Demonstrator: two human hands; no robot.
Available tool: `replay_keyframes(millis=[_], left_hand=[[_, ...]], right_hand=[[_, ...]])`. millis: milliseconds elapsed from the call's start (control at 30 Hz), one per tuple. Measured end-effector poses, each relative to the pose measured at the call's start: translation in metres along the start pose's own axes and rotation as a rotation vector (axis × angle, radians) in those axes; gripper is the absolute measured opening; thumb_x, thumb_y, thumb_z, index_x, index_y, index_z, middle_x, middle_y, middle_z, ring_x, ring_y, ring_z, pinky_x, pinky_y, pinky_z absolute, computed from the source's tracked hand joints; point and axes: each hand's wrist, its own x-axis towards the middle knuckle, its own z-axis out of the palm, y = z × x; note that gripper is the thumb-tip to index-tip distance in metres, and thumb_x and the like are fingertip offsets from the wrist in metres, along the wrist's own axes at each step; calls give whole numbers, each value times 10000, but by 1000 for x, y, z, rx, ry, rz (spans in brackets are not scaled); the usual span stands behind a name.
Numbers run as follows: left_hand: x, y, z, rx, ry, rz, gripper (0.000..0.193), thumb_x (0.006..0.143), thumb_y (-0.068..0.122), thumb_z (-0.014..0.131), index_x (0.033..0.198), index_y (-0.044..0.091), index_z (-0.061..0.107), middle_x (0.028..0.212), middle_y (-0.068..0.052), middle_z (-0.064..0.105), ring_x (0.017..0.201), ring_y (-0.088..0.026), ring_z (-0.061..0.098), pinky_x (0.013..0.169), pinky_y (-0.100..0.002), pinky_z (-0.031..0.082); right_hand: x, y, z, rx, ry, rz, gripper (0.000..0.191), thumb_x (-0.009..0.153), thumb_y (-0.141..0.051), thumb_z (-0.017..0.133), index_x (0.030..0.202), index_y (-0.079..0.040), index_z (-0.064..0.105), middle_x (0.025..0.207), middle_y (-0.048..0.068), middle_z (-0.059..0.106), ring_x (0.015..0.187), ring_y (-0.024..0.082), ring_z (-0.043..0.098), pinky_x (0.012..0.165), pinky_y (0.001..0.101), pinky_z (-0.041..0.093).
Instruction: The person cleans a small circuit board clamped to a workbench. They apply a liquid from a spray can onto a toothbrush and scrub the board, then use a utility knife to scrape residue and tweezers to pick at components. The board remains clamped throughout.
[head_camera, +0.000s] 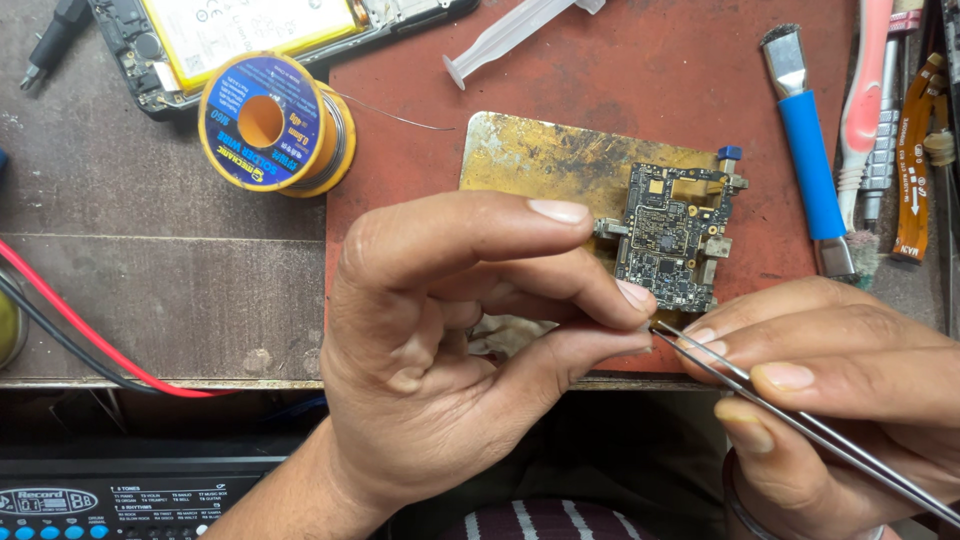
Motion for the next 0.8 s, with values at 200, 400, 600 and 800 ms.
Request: replay_keyframes(millis=[200,400,600,800], left_hand=[[-2,-1,2,-32,11,8,551,989,-127,783,1341,21,385,1059,-166,695,999,-199,779,915,-286,706],[-3,-4,2,-75,14,24,558,1002,-123,785,1363,23,386,1040,-157,694,968,-203,777,917,-308,665],[-4,-4,1,-96,2,4,556,1002,-125,779,1376,18,393,1031,-160,695,960,-210,799,909,-315,671],[-6,-4,1,-121,8,-11,557,1003,-134,777,1382,16,397,1066,-166,671,950,-212,770,904,-320,679]], right_hand=[[0,1,-3,-10,-32,8,280,911,-89,730,1149,-105,583,992,133,710,877,257,778,803,369,673],[-3,0,-5,33,-54,43,279,939,-126,731,1182,-138,595,1014,104,713,899,250,780,818,369,686],[0,-2,-13,1,-150,62,246,962,-182,701,1189,-162,609,988,60,722,913,223,781,826,377,681],[-2,-8,-11,-24,-145,102,236,984,-193,689,1208,-179,616,991,42,728,886,199,786,832,375,686]])
